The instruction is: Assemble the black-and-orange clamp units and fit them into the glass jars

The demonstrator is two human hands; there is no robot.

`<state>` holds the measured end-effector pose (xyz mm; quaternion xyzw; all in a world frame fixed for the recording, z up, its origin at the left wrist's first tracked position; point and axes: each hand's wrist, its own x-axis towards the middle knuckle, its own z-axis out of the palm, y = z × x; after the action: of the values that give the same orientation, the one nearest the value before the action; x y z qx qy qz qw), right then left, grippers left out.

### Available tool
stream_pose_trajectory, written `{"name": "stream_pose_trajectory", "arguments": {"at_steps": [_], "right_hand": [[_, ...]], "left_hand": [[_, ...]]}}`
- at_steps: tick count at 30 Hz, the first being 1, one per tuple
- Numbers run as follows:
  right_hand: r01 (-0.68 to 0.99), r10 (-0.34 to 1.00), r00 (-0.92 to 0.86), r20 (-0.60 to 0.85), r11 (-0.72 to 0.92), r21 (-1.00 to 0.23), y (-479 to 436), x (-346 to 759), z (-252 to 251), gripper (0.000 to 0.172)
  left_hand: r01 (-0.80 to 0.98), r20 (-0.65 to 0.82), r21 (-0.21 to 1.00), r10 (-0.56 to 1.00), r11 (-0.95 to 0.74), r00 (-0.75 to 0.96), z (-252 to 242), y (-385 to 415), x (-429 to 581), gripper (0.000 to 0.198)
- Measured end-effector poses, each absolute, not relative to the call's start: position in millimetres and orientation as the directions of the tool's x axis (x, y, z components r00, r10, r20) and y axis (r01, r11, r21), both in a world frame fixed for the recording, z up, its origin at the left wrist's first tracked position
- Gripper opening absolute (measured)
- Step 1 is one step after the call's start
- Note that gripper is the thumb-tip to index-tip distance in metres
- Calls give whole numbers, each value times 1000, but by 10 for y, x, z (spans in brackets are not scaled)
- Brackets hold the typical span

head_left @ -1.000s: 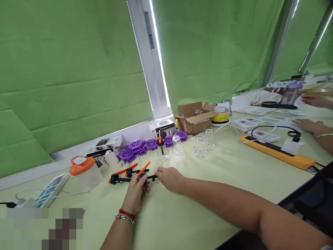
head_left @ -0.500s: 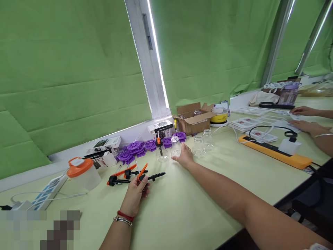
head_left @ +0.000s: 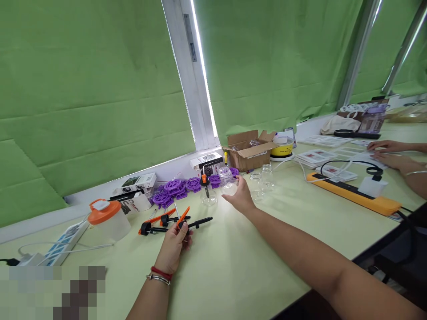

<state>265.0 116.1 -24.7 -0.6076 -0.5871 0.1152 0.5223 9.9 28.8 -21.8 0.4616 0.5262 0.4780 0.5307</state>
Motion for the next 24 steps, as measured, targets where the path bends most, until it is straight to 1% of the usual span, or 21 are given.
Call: {"name": "stream_pose_trajectory", "arguments": {"at_steps": [2,4,6,10,14,19,24], "right_hand": [[633,825,186,534,315,-707,1011,2657,-134,79],[690,837,44,545,369,-622,877,2676,-53,73],[743,854,-65,516,387,-547,786,2704,-17,74],[798,877,-176,446,393,-458,746,2774,-42,80],[769,875,-297,384,457,-446,751,2792,-101,84],[680,827,-414,381,559,-474,645,2664,-120,84],[633,787,-479,388,616,-469,539,2542,-89,80]], "left_hand": [[-36,-115,993,993,115,-14,-210,285,100,46],[-46,-115,992,993,114,-33,-199,281,101,47],[-61,-115,992,992,112,-59,-185,275,98,47],[-103,-101,990,991,92,-89,-157,262,85,46],[-116,-100,989,990,88,-103,-153,257,85,46],[-88,-110,991,992,104,-67,-154,230,157,46],[-54,-90,994,996,90,3,-128,181,248,43]]}}
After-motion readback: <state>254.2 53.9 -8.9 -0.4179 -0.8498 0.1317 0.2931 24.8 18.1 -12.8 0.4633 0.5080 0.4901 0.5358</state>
